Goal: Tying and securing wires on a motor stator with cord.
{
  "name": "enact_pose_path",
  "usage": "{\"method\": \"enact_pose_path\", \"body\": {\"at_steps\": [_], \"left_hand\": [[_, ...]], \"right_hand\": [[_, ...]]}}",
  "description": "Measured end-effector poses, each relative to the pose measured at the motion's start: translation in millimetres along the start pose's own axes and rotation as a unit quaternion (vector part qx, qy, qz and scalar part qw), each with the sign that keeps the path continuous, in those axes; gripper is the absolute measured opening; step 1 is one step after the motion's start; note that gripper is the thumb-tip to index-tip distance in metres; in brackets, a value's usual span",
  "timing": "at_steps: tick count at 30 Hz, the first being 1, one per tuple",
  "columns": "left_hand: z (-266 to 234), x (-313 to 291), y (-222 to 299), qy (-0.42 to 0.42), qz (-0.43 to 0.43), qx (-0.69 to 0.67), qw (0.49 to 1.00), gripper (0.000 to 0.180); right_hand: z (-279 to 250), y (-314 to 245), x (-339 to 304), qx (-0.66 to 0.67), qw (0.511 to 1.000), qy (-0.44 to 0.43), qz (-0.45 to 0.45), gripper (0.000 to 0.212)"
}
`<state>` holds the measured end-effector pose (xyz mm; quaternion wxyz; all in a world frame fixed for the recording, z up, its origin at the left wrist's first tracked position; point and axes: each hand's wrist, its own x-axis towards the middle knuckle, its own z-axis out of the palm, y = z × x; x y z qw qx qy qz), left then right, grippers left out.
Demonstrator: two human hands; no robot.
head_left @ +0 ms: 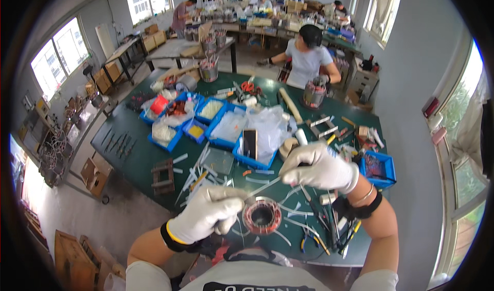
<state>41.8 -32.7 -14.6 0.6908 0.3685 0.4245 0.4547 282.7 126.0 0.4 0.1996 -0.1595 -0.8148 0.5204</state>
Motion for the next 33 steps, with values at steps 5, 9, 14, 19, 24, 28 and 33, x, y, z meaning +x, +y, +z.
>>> {"method": "enact_pose_path", "body": {"at_steps": [5,9,14,19,24,28,33], "left_hand": [[12.7,-1.9,-8.9,0.011,0.072,-0.122,0.99,0.025],[12.1,-13.9,-21.7,-0.007,0.183,-0.139,0.973,0.026],[-1.9,-53.7,-43.0,-0.026,0.301,-0.173,0.938,0.028],[-13.3,-96.2,-36.5,-0.028,0.356,-0.254,0.899,0.029],[-57.2,-157.2,-25.4,0.079,0.443,-0.246,0.859,0.028],[-51.7,-166.6,-11.1,0.128,0.461,-0.268,0.836,0.029],[-113.4,-227.1,-5.7,0.216,0.499,-0.272,0.794,0.031]], "right_hand": [[-33.2,13.7,-18.9,-0.01,0.997,0.067,0.043,0.015],[-73.2,49.6,-36.4,-0.007,0.993,0.115,0.031,0.018],[-95.4,79.8,-57.9,-0.011,0.981,0.164,0.102,0.029],[-115.5,109.3,-78.0,-0.056,0.973,0.199,0.106,0.026],[-140.4,131.6,-84.9,-0.063,0.963,0.224,0.136,0.022],[-160.2,147.0,-99.1,-0.135,0.946,0.244,0.163,0.026],[-169.9,159.6,-93.2,-0.199,0.951,0.206,0.115,0.028]]}}
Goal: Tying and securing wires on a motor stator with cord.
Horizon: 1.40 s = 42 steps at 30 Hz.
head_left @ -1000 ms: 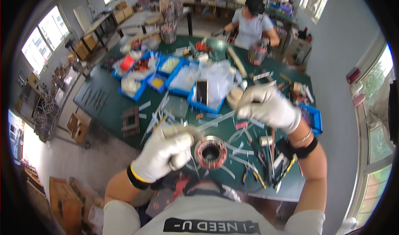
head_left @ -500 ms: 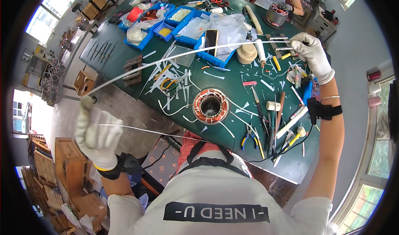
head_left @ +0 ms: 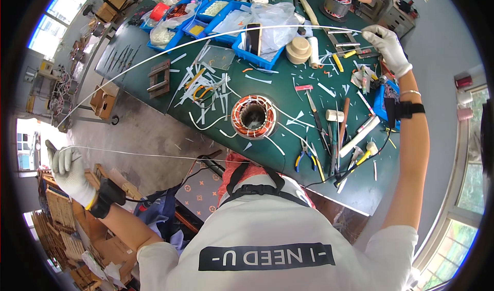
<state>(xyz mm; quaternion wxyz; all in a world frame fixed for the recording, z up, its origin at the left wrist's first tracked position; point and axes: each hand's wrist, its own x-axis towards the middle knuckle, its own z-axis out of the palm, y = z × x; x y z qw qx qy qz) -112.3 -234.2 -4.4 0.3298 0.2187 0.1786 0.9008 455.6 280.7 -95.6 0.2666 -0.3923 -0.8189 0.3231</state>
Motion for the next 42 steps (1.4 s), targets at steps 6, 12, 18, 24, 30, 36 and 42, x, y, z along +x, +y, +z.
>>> {"method": "enact_pose_path", "body": {"at_steps": [6,12,18,24,30,36,42], "left_hand": [[-100.1,12.3,85.6,0.092,0.08,0.078,0.989,0.033],[-187.2,9.5,131.4,0.281,0.182,0.197,0.922,0.029],[-284.2,-11.8,229.7,0.291,0.213,0.332,0.871,0.026],[-268.7,5.7,146.1,0.343,0.179,0.374,0.843,0.03],[-246.3,17.1,81.2,0.402,0.177,0.427,0.791,0.018],[-293.4,-17.2,68.0,-0.037,-0.188,0.981,-0.02,0.037],[90.1,-24.0,-303.2,-0.326,-0.301,0.501,0.743,0.046]], "right_hand": [[-21.4,43.7,15.8,-0.029,0.997,0.064,0.037,0.027],[-67.7,67.7,-3.7,-0.138,0.974,0.166,0.066,0.03],[-84.9,105.2,-20.4,-0.116,0.969,0.188,0.107,0.029],[-97.9,110.5,-53.9,-0.136,0.956,0.227,0.127,0.025],[-95.9,93.7,-86.8,0.033,0.959,0.242,0.143,0.026],[-29.0,-23.0,-107.4,-0.047,0.999,0.014,0.019,0.023],[39.7,-47.6,-111.9,-0.207,0.941,-0.112,-0.243,0.014]]}}
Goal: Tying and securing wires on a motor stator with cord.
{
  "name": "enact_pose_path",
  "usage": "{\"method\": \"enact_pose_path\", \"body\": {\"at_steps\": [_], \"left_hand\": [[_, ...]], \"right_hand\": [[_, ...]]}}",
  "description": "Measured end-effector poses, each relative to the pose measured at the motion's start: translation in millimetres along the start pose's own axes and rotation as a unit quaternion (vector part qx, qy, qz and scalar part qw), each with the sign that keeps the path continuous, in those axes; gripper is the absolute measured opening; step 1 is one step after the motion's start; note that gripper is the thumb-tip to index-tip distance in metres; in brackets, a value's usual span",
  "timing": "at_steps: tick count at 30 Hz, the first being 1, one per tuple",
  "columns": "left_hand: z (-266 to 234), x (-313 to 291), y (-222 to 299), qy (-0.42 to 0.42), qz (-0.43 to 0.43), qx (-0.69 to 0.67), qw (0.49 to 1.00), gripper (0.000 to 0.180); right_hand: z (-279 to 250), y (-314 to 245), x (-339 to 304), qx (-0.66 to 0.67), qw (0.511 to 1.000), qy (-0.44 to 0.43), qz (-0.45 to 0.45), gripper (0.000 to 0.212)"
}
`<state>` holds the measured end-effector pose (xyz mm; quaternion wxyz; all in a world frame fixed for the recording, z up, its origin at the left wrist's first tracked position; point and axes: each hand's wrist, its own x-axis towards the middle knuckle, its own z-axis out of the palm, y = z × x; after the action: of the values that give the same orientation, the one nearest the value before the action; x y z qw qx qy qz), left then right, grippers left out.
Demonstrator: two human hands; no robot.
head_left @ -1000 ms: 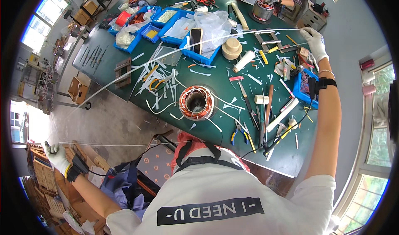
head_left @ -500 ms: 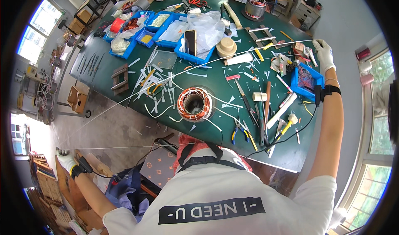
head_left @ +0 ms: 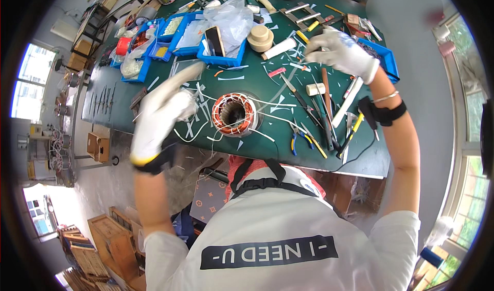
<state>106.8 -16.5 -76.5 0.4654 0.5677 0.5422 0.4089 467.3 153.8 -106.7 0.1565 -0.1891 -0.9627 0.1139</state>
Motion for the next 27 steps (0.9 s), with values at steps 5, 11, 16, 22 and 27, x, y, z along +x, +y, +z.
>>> {"method": "enact_pose_path", "body": {"at_steps": [5,11,16,22,27], "left_hand": [[112.3,84.6,-8.6,-0.217,-0.075,-0.04,0.973,0.032],[106.0,65.9,-19.6,-0.109,-0.066,0.027,0.991,0.028],[85.9,31.8,-22.3,-0.048,-0.066,0.028,0.996,0.025],[67.1,9.3,-70.7,-0.013,-0.015,0.017,1.0,0.018],[19.0,22.9,-80.1,0.015,0.113,0.334,0.936,0.022]], "right_hand": [[32.1,-35.1,13.4,0.041,0.99,0.025,0.132,0.021],[25.5,-53.6,-78.3,0.184,0.889,0.269,0.322,0.031],[99.8,-54.6,-157.1,0.17,0.8,0.187,0.545,0.026],[78.7,-150.8,-30.0,0.422,0.88,-0.079,0.203,0.02],[136.9,-180.2,58.2,0.447,0.857,-0.244,-0.079,0.025]]}}
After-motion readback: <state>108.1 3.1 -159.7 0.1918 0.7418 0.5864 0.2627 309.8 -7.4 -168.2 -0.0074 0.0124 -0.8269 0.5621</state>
